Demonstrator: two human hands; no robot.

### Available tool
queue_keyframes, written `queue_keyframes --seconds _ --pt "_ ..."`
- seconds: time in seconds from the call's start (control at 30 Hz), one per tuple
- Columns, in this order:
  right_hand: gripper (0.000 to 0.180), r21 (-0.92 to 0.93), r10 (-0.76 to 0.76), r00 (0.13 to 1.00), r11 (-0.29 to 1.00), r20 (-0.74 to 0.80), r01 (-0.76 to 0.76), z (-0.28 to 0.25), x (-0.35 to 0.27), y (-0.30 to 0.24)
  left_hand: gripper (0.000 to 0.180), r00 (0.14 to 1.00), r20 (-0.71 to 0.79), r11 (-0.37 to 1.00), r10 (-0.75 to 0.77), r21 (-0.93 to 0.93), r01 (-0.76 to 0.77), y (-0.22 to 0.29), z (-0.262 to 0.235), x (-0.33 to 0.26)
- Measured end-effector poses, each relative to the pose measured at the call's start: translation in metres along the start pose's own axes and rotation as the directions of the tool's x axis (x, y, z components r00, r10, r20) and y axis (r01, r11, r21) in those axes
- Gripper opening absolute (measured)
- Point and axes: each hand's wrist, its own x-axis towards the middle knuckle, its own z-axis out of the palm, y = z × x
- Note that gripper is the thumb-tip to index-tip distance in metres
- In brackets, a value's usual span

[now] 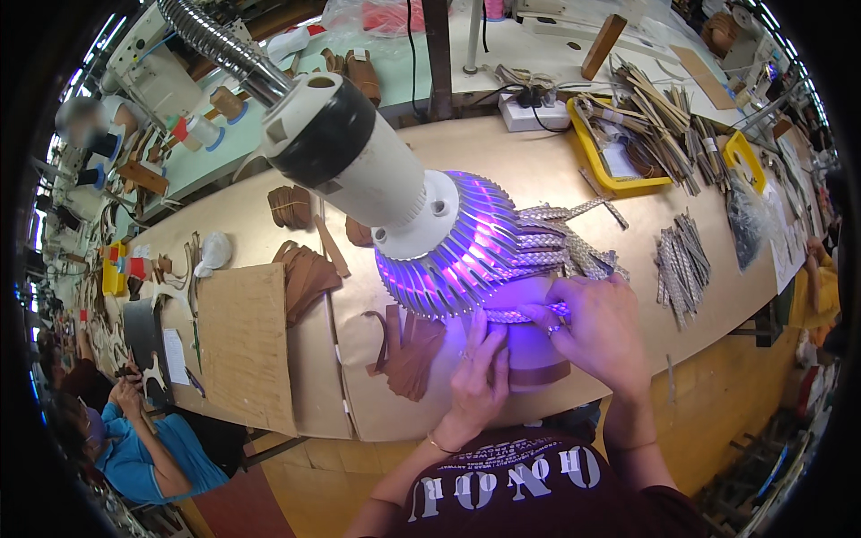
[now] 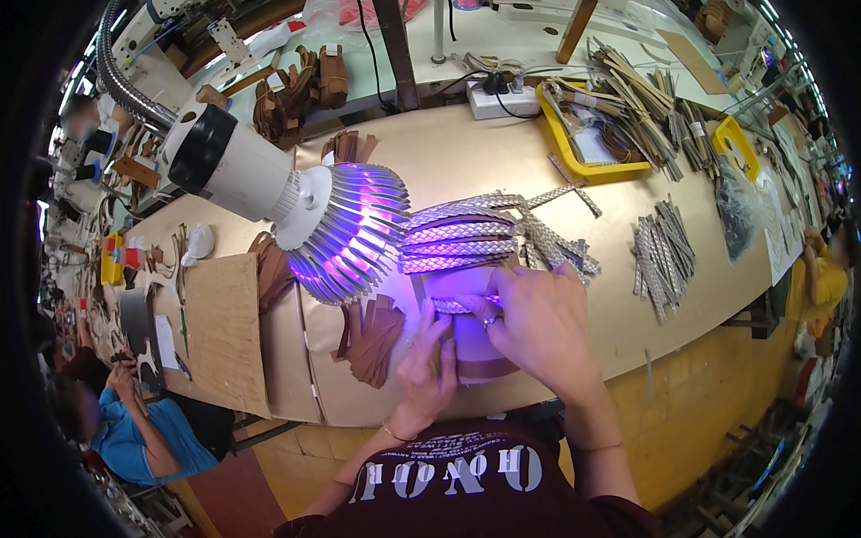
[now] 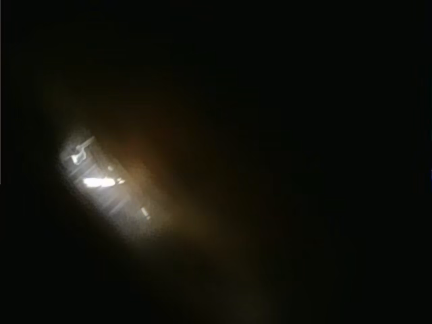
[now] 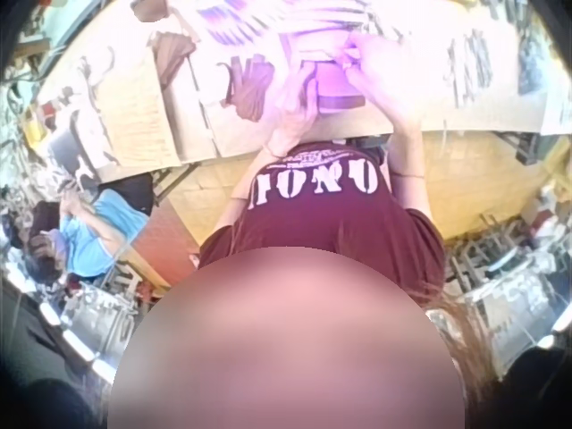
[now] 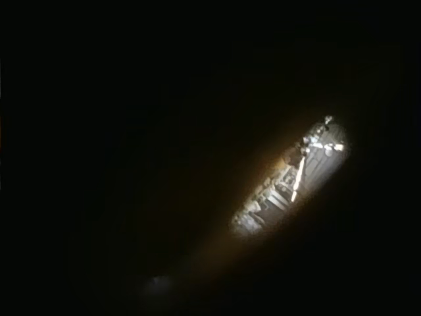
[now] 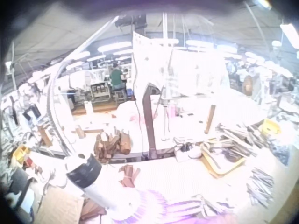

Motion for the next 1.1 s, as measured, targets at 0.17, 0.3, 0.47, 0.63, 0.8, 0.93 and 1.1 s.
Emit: queue_keyframes --seconds 0.17,0.3,0.47,0.63,0.8,0.93,1.1 --pt "0.036 0.052 -0.002 0.999 0.999 -0.037 0.004 0.0 0.0 0.001 0.03 1.0 0.027 1.0 0.01 -0.006 -0.01 -0.001 -0.002 0.001" --pt "0.041 0.08 0.014 0.999 0.997 -0.031 -0.012 0.001 0.0 0.007 0.03 0.999 0.049 1.0 -0.002 0.016 0.001 0.001 -0.003 0.002" --pt "0.044 0.108 0.061 0.998 0.992 -0.005 -0.06 0.005 -0.003 0.015 0.031 0.997 0.065 0.994 0.036 0.098 -0.042 0.003 -0.007 0.006" --pt "0.044 0.146 0.095 0.996 0.985 -0.003 -0.093 0.01 -0.005 0.02 0.029 0.993 0.116 0.996 0.001 0.086 -0.011 0.005 -0.011 0.008" --pt "0.041 0.16 0.104 0.995 0.982 -0.005 -0.102 0.01 -0.005 0.021 0.032 0.991 0.112 0.984 0.075 0.15 -0.092 0.007 -0.012 0.012" --pt "0.035 0.203 0.096 0.995 0.975 -0.011 -0.092 0.006 -0.005 0.016 0.034 0.991 0.122 0.987 0.061 0.142 -0.078 0.008 -0.012 0.012" --pt "0.031 0.217 0.108 0.994 0.97 0.008 -0.107 0.005 -0.002 0.012 0.033 0.99 0.135 0.986 0.035 0.156 -0.056 0.009 -0.012 0.012"
